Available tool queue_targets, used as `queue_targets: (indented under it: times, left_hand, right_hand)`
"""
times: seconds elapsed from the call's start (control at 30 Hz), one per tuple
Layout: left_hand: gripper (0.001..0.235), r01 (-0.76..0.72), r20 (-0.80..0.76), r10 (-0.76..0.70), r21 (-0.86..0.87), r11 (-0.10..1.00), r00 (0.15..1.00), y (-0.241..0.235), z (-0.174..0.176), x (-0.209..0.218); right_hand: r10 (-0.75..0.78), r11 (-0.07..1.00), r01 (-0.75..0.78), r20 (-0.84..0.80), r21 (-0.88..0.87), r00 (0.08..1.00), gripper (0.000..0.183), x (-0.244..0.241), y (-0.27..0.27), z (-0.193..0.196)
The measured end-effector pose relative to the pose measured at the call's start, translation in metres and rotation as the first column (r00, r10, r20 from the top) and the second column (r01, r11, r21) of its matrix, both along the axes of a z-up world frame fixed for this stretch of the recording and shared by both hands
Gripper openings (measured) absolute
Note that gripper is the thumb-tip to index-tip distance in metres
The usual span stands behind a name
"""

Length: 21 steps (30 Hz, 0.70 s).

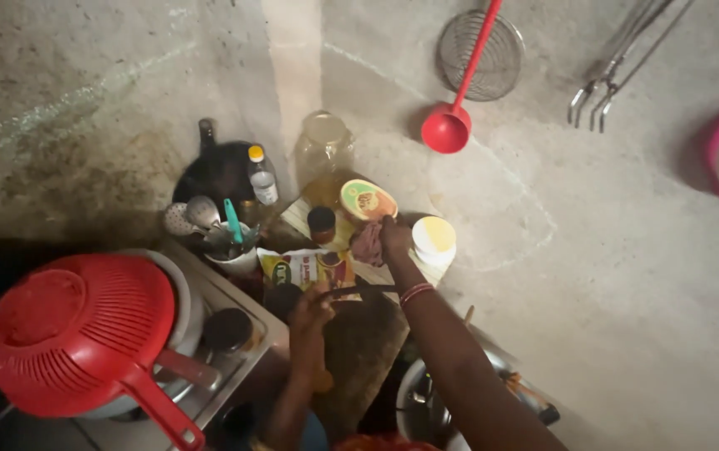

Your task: Organizing various kitchen ingredients, jars, and spice packets on a low counter space.

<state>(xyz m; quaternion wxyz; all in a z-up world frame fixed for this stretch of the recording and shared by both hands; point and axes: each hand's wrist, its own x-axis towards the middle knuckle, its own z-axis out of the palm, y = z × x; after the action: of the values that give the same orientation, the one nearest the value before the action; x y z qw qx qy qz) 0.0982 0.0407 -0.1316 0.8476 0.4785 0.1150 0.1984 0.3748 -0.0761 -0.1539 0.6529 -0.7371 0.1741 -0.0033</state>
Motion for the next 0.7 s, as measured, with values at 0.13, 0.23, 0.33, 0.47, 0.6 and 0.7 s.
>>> queue_targets:
  times: [0.13,0.23,0.33,0.47,0.6,0.7]
  left_hand:
    - [0.045,-0.050,-0.083,0.054,0.042,0.998,0.995,0.004,-0.008,-0.017]
    - [0.039,-0.059,-0.071,0.064,0.061,0.996,0.995,0.007,-0.001,-0.026]
    - [0.036,-0.050,-0.056,0.052,0.038,0.998,0.997,0.011,-0.008,-0.030]
    - [0.032,0.005,-0.091,-0.008,-0.032,0.999,0.996,0.006,-0.004,-0.038]
    - [0.033,0.000,-0.131,-0.003,-0.024,1.000,0.991,0.010,-0.022,-0.037]
    - [0.040,-0.063,0.033,0.054,0.420,0.905,0.998,0.008,-0.018,-0.049]
  right_hand:
    - [0.109,0.884,-0.159,-0.136,-0.441,0.985,0.048,0.047,0.000,-0.043]
    - [0.282,0.673,-0.301,-0.141,-0.676,0.949,0.045,0.084,-0.012,-0.090]
    - [0.495,0.539,-0.280,0.030,-0.795,0.869,0.042,0.120,-0.022,-0.144]
    - [0.185,0.917,-0.169,0.011,-0.362,0.983,0.048,0.048,-0.010,-0.047]
    - [0.053,0.921,-0.017,0.082,-0.389,0.995,0.048,0.061,0.000,-0.070]
    - [0.128,0.901,-0.088,0.065,-0.424,0.990,0.058,0.067,-0.014,-0.099]
